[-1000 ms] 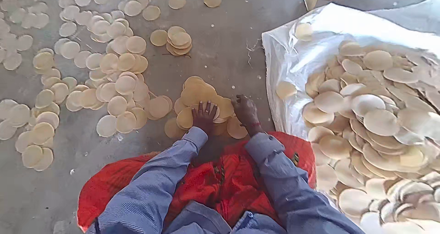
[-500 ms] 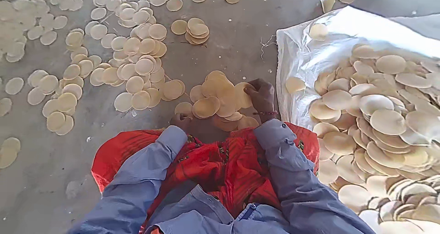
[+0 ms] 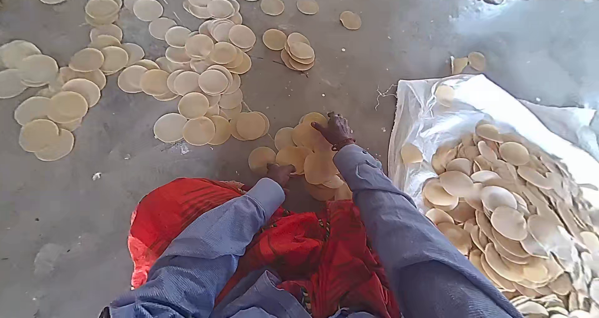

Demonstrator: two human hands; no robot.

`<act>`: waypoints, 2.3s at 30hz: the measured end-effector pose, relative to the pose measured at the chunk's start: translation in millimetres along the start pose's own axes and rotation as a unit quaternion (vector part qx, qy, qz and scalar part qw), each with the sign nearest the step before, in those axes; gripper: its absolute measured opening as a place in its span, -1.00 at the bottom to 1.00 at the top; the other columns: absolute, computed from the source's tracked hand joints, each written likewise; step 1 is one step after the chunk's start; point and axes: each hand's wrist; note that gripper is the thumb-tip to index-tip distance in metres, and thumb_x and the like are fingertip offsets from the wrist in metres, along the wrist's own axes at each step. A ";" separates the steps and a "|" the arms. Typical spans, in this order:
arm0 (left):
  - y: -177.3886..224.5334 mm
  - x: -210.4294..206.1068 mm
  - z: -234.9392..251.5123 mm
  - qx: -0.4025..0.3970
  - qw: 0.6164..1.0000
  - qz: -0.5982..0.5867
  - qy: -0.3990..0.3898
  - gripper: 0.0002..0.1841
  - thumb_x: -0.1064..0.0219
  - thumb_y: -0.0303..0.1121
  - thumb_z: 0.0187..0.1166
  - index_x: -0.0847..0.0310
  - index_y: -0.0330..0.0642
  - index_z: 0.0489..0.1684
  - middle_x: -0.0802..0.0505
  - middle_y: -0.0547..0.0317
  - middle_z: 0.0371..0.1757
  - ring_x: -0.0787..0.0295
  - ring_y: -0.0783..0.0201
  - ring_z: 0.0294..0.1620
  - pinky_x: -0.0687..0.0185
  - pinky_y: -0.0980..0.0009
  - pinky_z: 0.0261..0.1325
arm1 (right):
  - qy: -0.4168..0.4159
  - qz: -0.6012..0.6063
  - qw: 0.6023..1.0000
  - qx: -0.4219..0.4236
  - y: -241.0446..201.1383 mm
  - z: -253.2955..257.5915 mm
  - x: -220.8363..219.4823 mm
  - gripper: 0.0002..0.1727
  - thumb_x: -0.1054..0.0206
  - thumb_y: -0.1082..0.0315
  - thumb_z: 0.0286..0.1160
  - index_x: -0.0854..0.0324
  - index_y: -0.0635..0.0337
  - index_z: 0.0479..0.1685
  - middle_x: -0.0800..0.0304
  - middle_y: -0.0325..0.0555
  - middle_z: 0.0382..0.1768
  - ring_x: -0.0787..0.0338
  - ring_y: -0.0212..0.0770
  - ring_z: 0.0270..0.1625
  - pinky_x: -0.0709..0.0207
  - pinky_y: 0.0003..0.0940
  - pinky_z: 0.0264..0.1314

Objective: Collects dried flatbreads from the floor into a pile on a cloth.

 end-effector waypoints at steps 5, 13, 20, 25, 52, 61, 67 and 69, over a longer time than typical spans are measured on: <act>6.5 1.0 -2.7 0.023 0.999 -0.024 0.006 0.05 -0.43 -0.39 0.53 0.42 -0.24 0.89 -0.37 -0.47 0.65 -0.43 -0.38 0.57 -0.57 -0.35 0.32 | -0.007 0.017 0.997 -0.077 -12.7 10.7 -7.8 -0.10 -0.47 -0.41 0.29 -0.67 0.32 0.25 -0.74 0.32 0.25 -0.69 0.29 0.40 -0.46 0.35 0.43; 10.4 0.2 2.0 0.043 0.999 -0.004 0.004 -0.01 -0.41 -0.38 0.56 0.35 -0.28 0.87 -0.36 -0.49 0.65 -0.42 -0.37 0.59 -0.56 -0.35 0.35 | -0.133 0.025 0.989 -0.052 -9.8 20.0 -0.7 -0.19 -0.48 -0.39 0.31 -0.78 0.29 0.09 -0.74 0.33 0.23 -0.67 0.27 0.37 -0.40 0.41 0.41; 7.2 0.6 5.6 0.027 1.000 -0.006 0.004 -0.02 -0.37 -0.40 0.58 0.39 -0.25 0.89 -0.31 -0.47 0.70 -0.39 -0.37 0.63 -0.56 -0.34 0.37 | -0.181 0.157 0.971 0.018 5.3 -13.7 4.1 -0.41 -0.45 -0.15 0.50 -0.69 0.26 0.13 -0.77 0.15 0.04 -0.74 -0.02 0.07 -0.55 0.09 0.23; 8.6 0.9 0.8 0.015 1.000 0.009 0.006 -0.09 -0.32 -0.44 0.63 0.34 -0.28 0.88 -0.28 -0.46 0.73 -0.36 -0.37 0.66 -0.55 -0.35 0.40 | -0.231 0.174 0.957 -0.034 5.0 -34.7 -3.1 0.04 -0.79 0.24 0.06 -0.34 0.15 0.71 -0.61 0.30 0.42 -0.69 0.17 0.33 -0.62 0.15 0.29; -8.2 17.9 24.2 -0.102 0.993 -0.042 -0.040 -0.52 0.10 -0.39 0.84 0.02 -0.23 0.71 -0.59 -0.27 0.34 -0.79 -0.10 0.10 -0.78 -0.06 0.01 | 0.183 0.334 0.918 -0.111 145.8 -140.8 143.7 -0.22 -0.71 0.38 0.15 -0.54 0.34 0.50 -0.73 0.25 0.33 -0.75 0.03 0.35 -0.59 0.01 0.49; 0.2 12.0 15.3 -0.141 0.989 -0.016 0.041 -0.27 -0.05 -0.48 0.77 0.30 0.02 0.88 -0.61 -0.30 0.31 -0.83 -0.06 -0.04 -0.81 0.03 -0.14 | 0.143 -0.110 0.869 -0.460 260.3 -283.2 235.0 -0.40 -0.09 0.53 0.67 -0.32 0.21 0.75 -0.37 0.52 0.64 -0.36 0.53 0.68 -0.18 0.50 0.59; 0.9 6.2 26.7 -0.133 0.984 -0.026 0.113 -0.33 -0.17 -0.55 0.68 0.06 -0.13 0.77 -0.64 -0.29 0.19 -0.81 0.00 -0.22 -0.80 0.09 -0.18 | 0.167 -0.042 0.956 -0.236 317.5 -242.8 148.3 -0.54 -0.23 0.28 0.70 -0.53 0.32 0.49 -0.63 0.60 0.33 -0.58 0.65 0.42 -0.31 0.70 0.35; 2.3 14.5 33.9 -0.162 0.973 0.042 0.158 -0.38 -0.25 -0.58 0.60 -0.14 -0.33 0.68 -0.64 -0.35 0.30 -0.79 -0.03 0.00 -0.77 0.07 0.03 | 0.079 0.051 0.988 -0.123 268.6 -205.8 114.9 -0.56 -0.30 0.27 0.70 -0.58 0.35 0.44 -0.73 0.40 0.29 -0.71 0.39 0.38 -0.43 0.43 0.48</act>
Point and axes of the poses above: each hand's wrist, its own z-axis towards the middle knuckle, its own x-axis out of the back of the hand, y = z × x
